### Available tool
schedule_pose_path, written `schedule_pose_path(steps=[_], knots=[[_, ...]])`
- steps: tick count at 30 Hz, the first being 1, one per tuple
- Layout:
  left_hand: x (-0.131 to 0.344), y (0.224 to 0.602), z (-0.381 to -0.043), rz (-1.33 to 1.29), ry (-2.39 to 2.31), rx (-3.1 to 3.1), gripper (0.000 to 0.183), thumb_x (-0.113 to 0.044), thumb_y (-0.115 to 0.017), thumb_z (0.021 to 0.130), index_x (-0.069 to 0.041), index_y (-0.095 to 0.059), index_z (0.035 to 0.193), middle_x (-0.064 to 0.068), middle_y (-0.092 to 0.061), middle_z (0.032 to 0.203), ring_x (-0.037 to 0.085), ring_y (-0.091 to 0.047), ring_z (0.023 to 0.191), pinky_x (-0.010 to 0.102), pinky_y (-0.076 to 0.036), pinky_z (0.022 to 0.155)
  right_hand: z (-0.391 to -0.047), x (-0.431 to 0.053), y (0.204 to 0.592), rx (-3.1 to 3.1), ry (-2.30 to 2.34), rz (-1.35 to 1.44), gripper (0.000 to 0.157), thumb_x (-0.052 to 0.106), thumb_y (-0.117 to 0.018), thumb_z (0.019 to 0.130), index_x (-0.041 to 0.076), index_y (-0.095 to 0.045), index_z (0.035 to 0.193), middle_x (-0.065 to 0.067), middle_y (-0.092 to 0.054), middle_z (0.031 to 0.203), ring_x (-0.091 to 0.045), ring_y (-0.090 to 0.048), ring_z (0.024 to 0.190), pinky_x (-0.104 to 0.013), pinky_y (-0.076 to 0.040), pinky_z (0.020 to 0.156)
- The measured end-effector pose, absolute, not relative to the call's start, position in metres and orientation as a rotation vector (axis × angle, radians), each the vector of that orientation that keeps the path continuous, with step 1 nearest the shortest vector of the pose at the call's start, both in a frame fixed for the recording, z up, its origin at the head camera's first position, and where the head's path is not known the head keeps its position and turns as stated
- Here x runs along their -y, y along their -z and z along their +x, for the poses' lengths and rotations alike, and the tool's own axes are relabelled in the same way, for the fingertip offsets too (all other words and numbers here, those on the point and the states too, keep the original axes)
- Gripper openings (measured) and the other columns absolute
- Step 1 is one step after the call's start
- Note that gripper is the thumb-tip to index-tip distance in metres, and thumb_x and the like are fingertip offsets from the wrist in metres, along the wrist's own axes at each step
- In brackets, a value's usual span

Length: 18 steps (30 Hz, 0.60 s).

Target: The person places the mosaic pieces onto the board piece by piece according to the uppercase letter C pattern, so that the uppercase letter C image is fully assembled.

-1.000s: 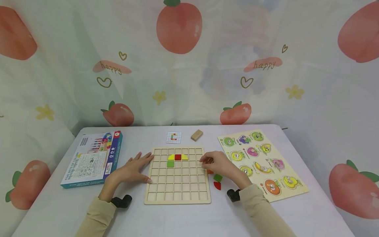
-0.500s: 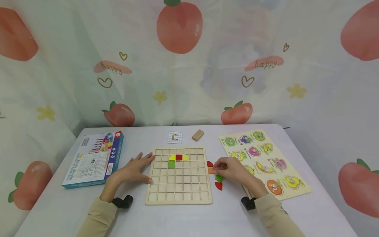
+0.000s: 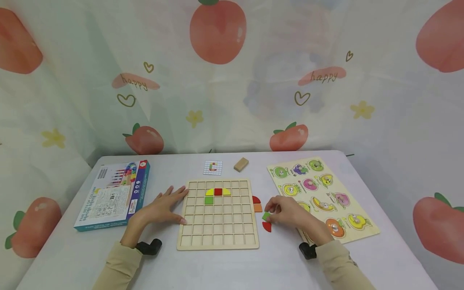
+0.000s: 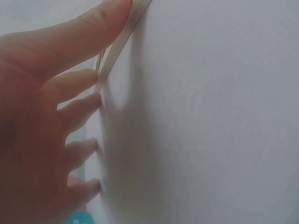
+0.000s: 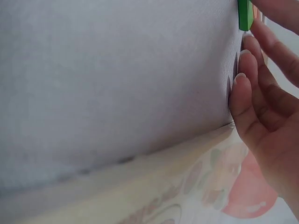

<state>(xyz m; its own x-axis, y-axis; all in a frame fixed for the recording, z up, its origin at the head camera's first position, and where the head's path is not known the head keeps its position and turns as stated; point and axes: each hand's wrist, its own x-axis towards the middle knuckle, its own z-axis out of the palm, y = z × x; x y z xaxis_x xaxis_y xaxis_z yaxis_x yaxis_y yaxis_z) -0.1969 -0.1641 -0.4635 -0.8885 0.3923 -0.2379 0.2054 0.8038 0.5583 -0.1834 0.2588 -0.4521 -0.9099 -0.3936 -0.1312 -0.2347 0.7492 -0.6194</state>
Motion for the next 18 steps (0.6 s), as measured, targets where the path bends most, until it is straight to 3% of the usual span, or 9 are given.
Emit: schedule_pose_path(steps=[11,18], knots=[[0.1639,0.4633,-0.1959,0.451,-0.784,-2.643,0.102,-0.039,-0.088,0.079,-0.013,-0.034,0.162,0.008,-0.023,0.171,0.045,-0.002,0.159,0.068,0.001,0.125,-0.1859,-0.258,0.4562,-2.684,0.974,-0.564,0.014,0.015,-0.08,0.089,0.011,-0.067,0.094,0.005,-0.066,0.083,-0.008,-0.059,0.076,-0.02,-0.053,0.069],[0.1628,0.4619,-0.1951,0.438,-0.794,-2.65,0.102,-0.039,-0.089,0.078,-0.013,-0.036,0.161,0.008,-0.024,0.171,0.044,-0.003,0.159,0.068,0.0,0.125,-0.187,-0.2541,0.4527,-2.665,1.06,-0.527,0.01,0.013,-0.077,0.092,0.01,-0.069,0.097,0.002,-0.068,0.086,-0.011,-0.062,0.079,-0.02,-0.055,0.07]])
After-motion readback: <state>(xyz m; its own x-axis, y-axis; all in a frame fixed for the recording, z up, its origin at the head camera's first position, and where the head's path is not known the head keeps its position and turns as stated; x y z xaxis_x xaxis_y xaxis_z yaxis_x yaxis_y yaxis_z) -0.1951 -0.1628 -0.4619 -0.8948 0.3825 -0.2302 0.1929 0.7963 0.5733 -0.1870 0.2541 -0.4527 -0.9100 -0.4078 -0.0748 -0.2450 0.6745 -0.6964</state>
